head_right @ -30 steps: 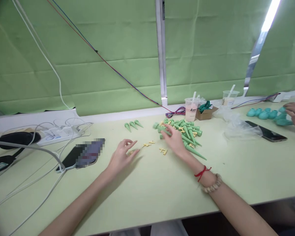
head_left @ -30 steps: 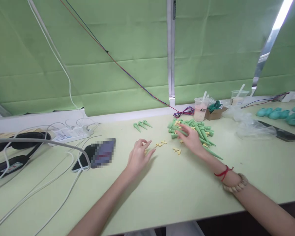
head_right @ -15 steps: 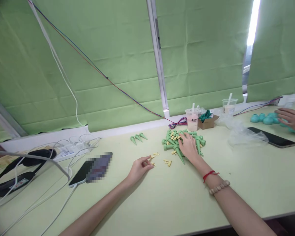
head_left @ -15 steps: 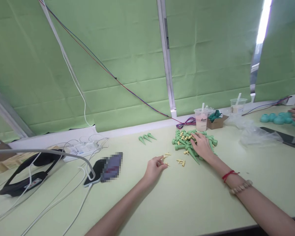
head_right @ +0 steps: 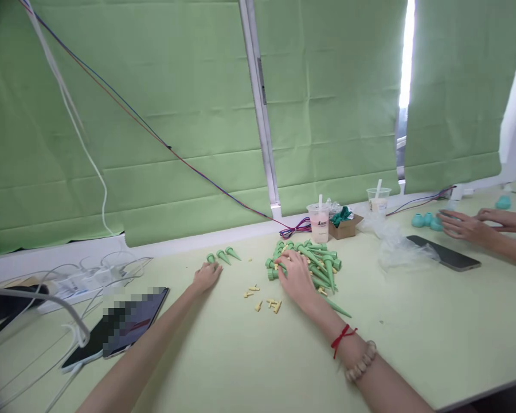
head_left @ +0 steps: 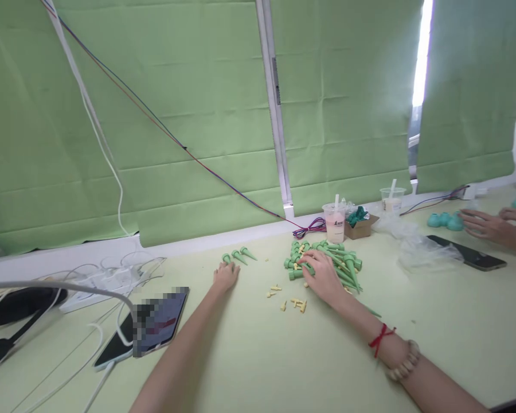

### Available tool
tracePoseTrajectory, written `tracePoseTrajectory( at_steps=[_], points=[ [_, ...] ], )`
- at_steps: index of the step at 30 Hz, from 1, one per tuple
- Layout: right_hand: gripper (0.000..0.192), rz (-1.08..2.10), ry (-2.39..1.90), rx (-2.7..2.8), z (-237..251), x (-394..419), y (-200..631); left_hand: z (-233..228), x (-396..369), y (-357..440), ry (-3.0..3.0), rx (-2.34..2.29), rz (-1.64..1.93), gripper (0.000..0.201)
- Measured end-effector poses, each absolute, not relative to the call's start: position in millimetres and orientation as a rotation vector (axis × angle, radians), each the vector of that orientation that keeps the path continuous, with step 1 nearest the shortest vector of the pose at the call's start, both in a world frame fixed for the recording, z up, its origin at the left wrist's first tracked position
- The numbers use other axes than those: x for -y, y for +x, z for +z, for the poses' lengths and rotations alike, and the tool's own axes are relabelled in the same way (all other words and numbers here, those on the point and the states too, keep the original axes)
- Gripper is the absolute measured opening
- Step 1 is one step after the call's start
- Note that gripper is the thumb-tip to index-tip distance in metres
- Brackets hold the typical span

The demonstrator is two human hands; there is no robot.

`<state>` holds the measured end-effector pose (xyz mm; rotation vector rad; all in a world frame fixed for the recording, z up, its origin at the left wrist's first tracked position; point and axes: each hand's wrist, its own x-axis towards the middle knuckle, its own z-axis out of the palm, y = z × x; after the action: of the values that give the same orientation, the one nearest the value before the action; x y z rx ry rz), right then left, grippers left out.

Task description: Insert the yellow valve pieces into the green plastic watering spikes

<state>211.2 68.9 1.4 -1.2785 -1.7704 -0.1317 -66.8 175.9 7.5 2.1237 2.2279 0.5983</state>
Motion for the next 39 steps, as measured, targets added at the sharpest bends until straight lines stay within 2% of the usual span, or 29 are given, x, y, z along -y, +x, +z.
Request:
tracePoseTrajectory(
  at_steps=[4,8,13,15,17,20,22,26,33,39],
  points=[
    [0.019,-0.063,-1.206,1.877,5,-62,203,10,-173,-70,2.125,-2.261,0.533,0.023],
    [0.019,-0.02,-1.207,1.933,0,-63,202,14,-156,-79,2.112,-2.225,0.633,0.015],
    [0.021,0.008,-1.281,1.897,-6,-71,204,17,-116,-86,2.017,-2.031,0.865,0.036],
    [0.023,0.009,-1.335,1.914,-7,-80,201,14,-92,-76,1.897,-1.902,1.0,0.05],
    [0.027,-0.004,-1.39,1.978,-5,-95,194,8,-64,-59,1.422,-1.402,1.278,0.065],
    [0.034,-0.047,-1.429,2.048,3,-125,180,0,-24,-30,1.098,-1.055,1.232,0.074],
    [0.038,-0.088,-1.477,2.091,7,-145,170,-2,-7,-19,1.08,-0.968,1.039,0.077],
    [0.032,-0.154,-1.633,2.159,5,-171,154,-1,1,-18,1.104,-0.893,0.937,0.087],
    [0.029,-0.215,-1.671,2.253,0,-173,143,-2,-7,-27,0.973,-0.823,0.9,0.056],
    [0.019,-0.143,-1.513,2.329,-3,-122,142,-4,-11,-28,0.882,-0.795,0.93,0.032]
  ],
)
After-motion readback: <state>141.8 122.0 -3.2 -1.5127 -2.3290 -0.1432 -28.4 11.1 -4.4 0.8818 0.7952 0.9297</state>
